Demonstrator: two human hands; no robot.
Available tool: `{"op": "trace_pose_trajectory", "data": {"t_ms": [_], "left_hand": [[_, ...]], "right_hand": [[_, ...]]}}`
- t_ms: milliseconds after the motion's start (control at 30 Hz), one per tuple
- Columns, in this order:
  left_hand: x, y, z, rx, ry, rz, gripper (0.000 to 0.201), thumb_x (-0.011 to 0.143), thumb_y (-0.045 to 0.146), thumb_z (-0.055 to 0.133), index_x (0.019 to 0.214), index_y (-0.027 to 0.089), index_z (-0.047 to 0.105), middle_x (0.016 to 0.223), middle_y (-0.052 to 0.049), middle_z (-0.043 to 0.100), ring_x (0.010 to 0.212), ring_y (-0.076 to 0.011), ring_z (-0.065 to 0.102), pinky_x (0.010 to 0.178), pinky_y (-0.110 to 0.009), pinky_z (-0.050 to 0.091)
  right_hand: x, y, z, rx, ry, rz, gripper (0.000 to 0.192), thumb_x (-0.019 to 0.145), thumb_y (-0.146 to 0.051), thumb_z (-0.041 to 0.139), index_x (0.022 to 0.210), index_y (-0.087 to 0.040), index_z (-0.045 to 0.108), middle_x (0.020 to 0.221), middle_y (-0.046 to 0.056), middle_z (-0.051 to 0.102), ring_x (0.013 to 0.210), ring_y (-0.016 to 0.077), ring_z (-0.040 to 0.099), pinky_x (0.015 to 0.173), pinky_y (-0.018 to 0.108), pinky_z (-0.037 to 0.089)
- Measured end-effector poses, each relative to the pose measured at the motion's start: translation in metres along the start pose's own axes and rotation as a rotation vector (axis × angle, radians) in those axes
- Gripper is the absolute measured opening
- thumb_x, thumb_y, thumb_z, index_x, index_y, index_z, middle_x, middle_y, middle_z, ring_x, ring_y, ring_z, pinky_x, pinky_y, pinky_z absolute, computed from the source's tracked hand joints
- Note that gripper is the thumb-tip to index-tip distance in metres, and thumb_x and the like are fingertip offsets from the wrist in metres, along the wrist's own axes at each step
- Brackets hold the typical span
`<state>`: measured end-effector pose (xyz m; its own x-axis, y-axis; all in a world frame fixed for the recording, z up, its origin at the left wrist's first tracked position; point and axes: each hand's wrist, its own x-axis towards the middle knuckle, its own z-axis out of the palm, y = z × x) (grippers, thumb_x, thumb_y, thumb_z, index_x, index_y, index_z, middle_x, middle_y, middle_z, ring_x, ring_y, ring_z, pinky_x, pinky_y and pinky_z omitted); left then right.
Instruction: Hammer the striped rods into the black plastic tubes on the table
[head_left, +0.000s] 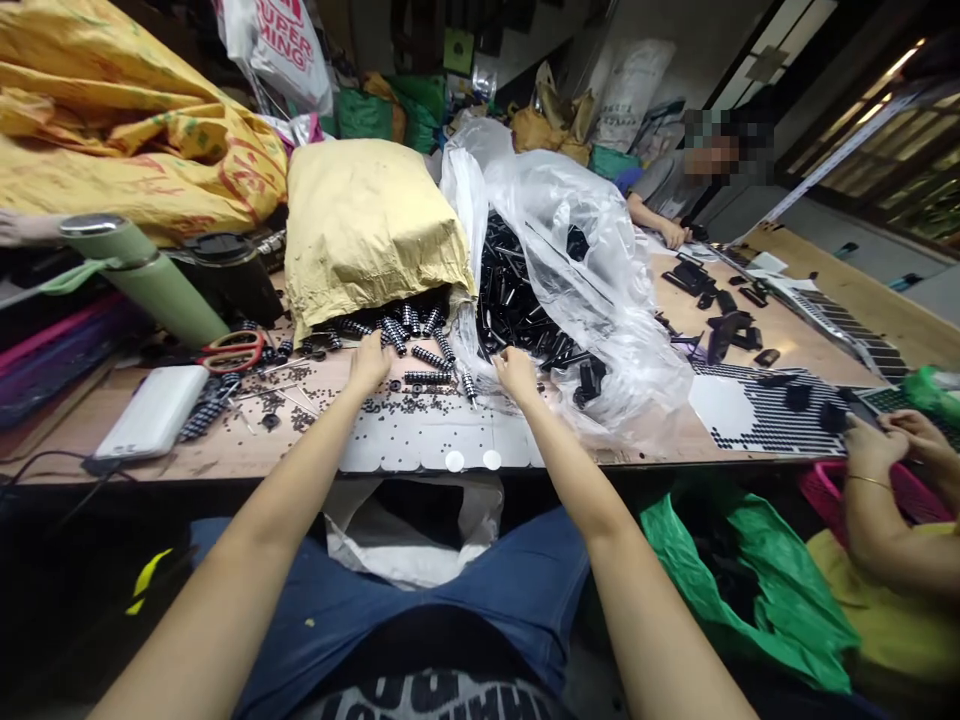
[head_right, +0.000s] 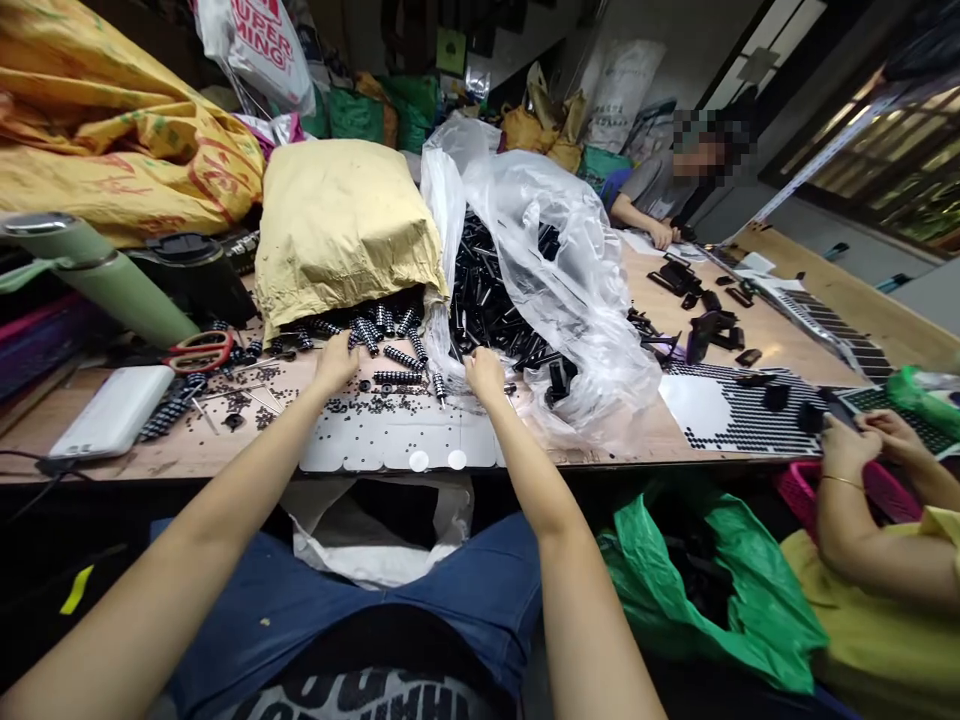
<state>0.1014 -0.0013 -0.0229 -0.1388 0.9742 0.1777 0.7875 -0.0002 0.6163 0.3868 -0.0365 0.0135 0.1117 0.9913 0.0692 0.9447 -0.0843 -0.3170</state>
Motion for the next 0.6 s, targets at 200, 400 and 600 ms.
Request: {"op": "trace_pose_trajectory", "data": {"t_ms": [200,400,600], "left_hand": [[-0.055,0.030,-0.009,-0.842,-0.162,-0.222,0.027,0.075,0.026,0.060,0.098,0.014,0.055,0.063,0.002,0.055,0.049,-0.0111,0.053,0.050,-0.022,0.044],[-0.111,0.073,-0.015,-1.068,-0.243,-0.266,0.041,0.065,0.038,0.074,0.094,0.014,0.059,0.051,0.007,0.048,0.039,-0.0063,0.041,0.036,-0.016,0.030],[-0.134,0.107,-0.013,-1.177,-0.363,-0.301,0.039,0.059,0.039,0.081,0.076,0.015,0.056,0.046,0.007,0.047,0.036,-0.0046,0.038,0.033,-0.016,0.025]], "right_hand": [[0.028,-0.021,0.005,0.092,-0.088,0.136,0.024,0.082,-0.027,0.060,0.093,-0.007,0.068,0.101,0.022,0.069,0.103,0.0282,0.061,0.085,0.033,0.042],[-0.035,-0.007,-0.020,0.350,-0.147,-0.023,0.043,0.097,-0.042,0.034,0.104,-0.014,0.065,0.101,0.010,0.070,0.090,0.0154,0.063,0.077,0.026,0.046],[-0.114,-0.019,-0.018,0.792,-0.342,-0.314,0.062,0.080,-0.064,0.054,0.118,-0.015,0.060,0.110,0.012,0.066,0.096,0.0206,0.063,0.078,0.034,0.052]]}}
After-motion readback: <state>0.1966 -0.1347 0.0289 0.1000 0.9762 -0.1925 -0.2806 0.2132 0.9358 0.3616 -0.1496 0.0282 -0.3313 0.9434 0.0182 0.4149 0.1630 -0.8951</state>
